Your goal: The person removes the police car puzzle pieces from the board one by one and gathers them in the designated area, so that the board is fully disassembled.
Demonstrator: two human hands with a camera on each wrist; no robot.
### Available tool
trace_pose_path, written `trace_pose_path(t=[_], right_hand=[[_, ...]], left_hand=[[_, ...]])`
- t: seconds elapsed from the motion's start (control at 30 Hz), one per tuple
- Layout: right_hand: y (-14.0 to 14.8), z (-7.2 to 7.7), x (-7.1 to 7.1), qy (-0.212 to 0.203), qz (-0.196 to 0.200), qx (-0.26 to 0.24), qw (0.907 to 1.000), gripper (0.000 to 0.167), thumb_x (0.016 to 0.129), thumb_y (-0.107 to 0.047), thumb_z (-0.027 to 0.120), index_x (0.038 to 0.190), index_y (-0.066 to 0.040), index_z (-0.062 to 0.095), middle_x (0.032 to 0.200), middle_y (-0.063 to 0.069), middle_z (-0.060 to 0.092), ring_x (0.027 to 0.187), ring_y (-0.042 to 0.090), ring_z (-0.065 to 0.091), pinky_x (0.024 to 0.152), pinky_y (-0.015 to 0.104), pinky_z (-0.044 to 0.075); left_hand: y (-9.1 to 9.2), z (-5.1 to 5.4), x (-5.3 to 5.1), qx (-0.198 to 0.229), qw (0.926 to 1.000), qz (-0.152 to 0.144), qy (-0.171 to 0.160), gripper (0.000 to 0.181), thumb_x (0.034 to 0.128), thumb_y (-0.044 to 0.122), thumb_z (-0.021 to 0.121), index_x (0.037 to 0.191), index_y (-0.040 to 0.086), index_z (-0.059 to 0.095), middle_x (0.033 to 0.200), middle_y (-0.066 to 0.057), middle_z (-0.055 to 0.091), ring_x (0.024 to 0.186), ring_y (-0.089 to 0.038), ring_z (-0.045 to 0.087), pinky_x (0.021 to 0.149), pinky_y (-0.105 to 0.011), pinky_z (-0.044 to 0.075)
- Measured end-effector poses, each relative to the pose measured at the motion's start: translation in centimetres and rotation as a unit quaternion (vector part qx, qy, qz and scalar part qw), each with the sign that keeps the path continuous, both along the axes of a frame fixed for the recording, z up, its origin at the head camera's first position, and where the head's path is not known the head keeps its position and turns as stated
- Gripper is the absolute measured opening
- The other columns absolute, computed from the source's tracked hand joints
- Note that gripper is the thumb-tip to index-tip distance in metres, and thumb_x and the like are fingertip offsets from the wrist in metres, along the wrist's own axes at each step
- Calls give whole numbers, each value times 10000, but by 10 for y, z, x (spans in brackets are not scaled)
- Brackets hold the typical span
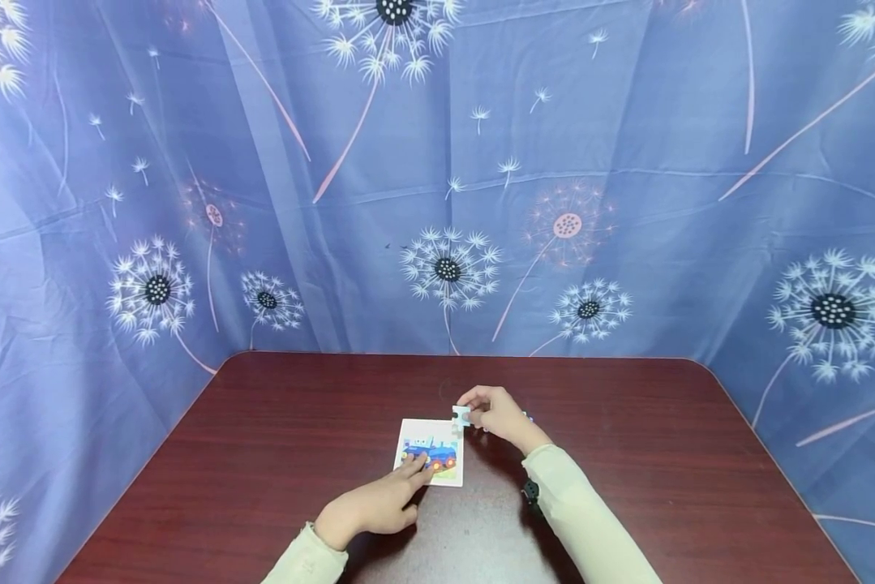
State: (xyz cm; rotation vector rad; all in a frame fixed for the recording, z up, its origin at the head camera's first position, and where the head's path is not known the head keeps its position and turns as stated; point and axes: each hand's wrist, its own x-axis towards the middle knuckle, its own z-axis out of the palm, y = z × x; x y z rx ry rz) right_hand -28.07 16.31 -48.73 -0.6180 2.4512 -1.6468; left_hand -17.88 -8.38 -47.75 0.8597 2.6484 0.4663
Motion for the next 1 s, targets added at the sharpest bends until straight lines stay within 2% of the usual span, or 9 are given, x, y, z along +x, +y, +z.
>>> trace_pose_path(t=[0.1,0.23,0.33,0.5,0.73,0.83,1.0], right_hand=[[8,3,-1,16,-63,63,10000,171,954,70,666,1114,122,697,918,164,705,757,155,630,638,298,568],[18,7,-1,-9,-204,184,9996,171,971,54,673,1128,109,711,947,172,724,803,193,661,677,335,593],[27,11,-1,-24,-293,216,9993,179,971,41,685,1135,106,715,959,174,732,808,208,661,685,332,591],[45,14,2,-87,-400,177,9990,212,976,28,683,1162,129,695,978,199,728,797,177,656,688,323,585],[75,12,0,-71,-512,176,9985,236,985,38,663,1187,160,672,1026,245,738,808,158,678,717,345,610],[87,12,1,-125,-599,279,9977,244,992,32,657,1194,169,661,1029,237,739,805,161,664,705,350,596],[103,10,5,-451,-831,371,9948,264,997,16,654,1222,152,664,1048,191,736,834,170,659,716,342,586]], left_hand=[[-2,-8,-3,48,9999,-123,37,621,971,83,628,1560,-42,474,1652,-309,348,1541,-475,320,1255,-510,316],[-3,-15,-7,45,9996,-250,75,635,970,94,604,1567,-60,452,1652,-325,333,1547,-473,309,1270,-473,297],[-2,-11,-6,29,9998,-204,42,638,964,84,621,1565,-54,460,1650,-318,346,1549,-462,317,1272,-455,300],[-2,-7,-3,-1,9999,-153,-2,620,988,94,616,1572,-41,456,1660,-304,336,1548,-459,320,1260,-494,314],[1,6,2,-136,9999,-15,3,632,963,90,635,1567,-16,481,1665,-265,356,1559,-414,323,1272,-433,303],[2,6,2,-133,9999,-39,-12,648,951,83,633,1568,-29,472,1672,-267,341,1564,-415,309,1278,-430,288],[2,4,1,-127,9999,-42,-15,648,951,87,635,1566,-33,472,1676,-263,335,1568,-415,300,1277,-430,289]])
